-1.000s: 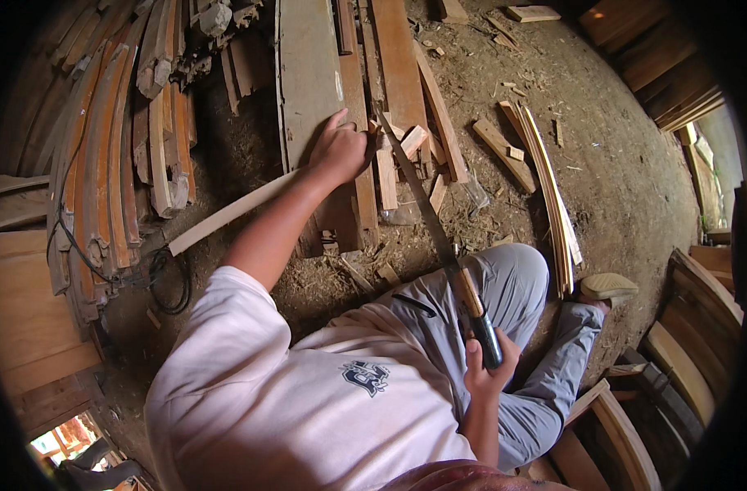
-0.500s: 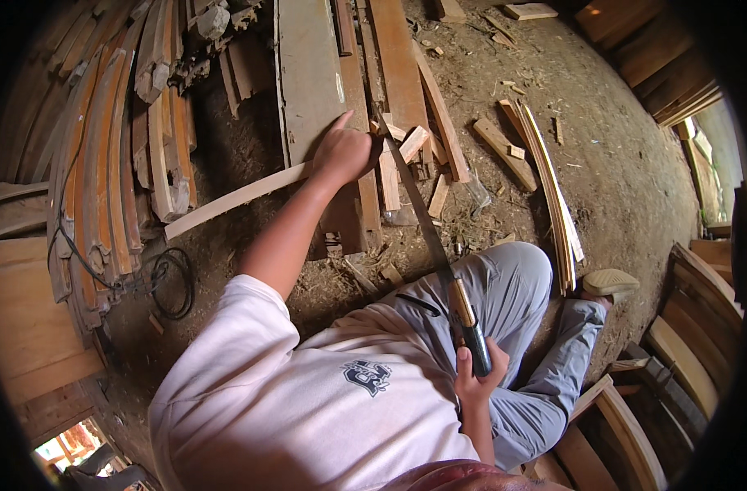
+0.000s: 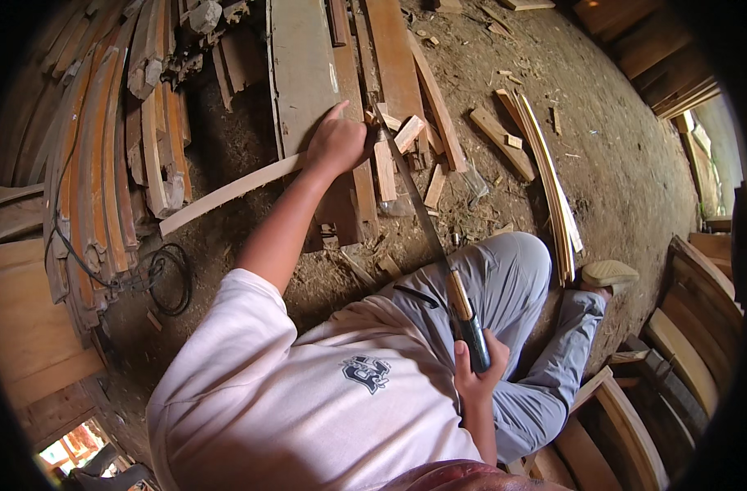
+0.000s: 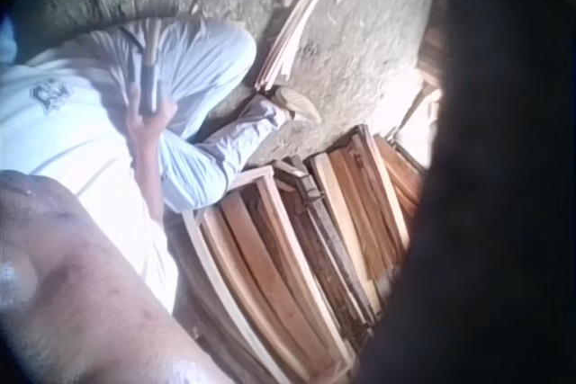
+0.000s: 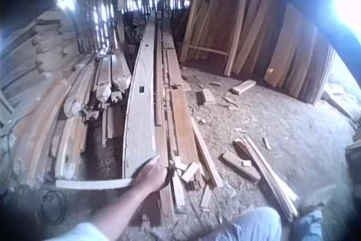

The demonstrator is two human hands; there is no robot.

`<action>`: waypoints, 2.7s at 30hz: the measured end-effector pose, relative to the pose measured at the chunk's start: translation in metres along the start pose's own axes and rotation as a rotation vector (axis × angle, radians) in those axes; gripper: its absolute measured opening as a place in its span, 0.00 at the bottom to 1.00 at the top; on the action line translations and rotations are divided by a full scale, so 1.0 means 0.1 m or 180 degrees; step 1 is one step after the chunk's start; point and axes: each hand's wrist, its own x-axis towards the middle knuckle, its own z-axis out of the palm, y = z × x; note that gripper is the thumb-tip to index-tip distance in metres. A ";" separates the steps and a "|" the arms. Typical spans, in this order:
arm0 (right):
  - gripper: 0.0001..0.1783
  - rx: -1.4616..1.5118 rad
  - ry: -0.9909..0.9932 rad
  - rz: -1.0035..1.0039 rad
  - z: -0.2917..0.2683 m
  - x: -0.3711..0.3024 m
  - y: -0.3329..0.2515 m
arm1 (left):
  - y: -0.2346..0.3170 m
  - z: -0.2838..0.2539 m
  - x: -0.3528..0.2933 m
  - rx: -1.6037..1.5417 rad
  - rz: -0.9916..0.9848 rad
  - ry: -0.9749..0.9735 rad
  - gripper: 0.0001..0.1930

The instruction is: The person sits on the floor of a workshop and uses a hand saw to cut thin wooden strips. They repeatedly pick up strips, position them against a larger piece of wood, and saw them into smaller segments.

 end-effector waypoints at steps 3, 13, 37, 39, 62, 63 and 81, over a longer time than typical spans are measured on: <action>0.25 0.0142 -0.0122 0.0134 -0.06 0.06 -0.06 | -0.03 -0.01 0.03 0.0017 0.0076 -0.0078 0.14; 0.27 0.0278 -0.0423 0.0195 -0.10 0.16 -0.12 | 0.07 -0.06 -0.02 0.0197 0.0127 -0.0112 0.09; 0.16 0.0368 -0.0770 0.0622 0.52 0.57 -0.09 | 0.03 0.15 -0.02 -0.0057 -0.0414 -0.0020 0.15; 0.16 0.0553 -0.0821 0.0607 0.79 0.82 -0.05 | -0.07 0.32 -0.06 -0.0105 -0.0460 0.0153 0.15; 0.11 0.0676 -0.0856 0.0377 0.71 0.85 0.01 | -0.01 0.25 -0.03 -0.0125 -0.0490 0.0298 0.14; 0.11 0.0660 -0.0791 0.0442 0.87 0.98 0.01 | -0.04 0.33 -0.02 -0.0217 -0.0496 0.0490 0.14; 0.13 0.0257 -0.1070 0.0616 0.35 0.71 -0.21 | 0.00 0.29 -0.04 -0.0141 -0.0493 0.0221 0.15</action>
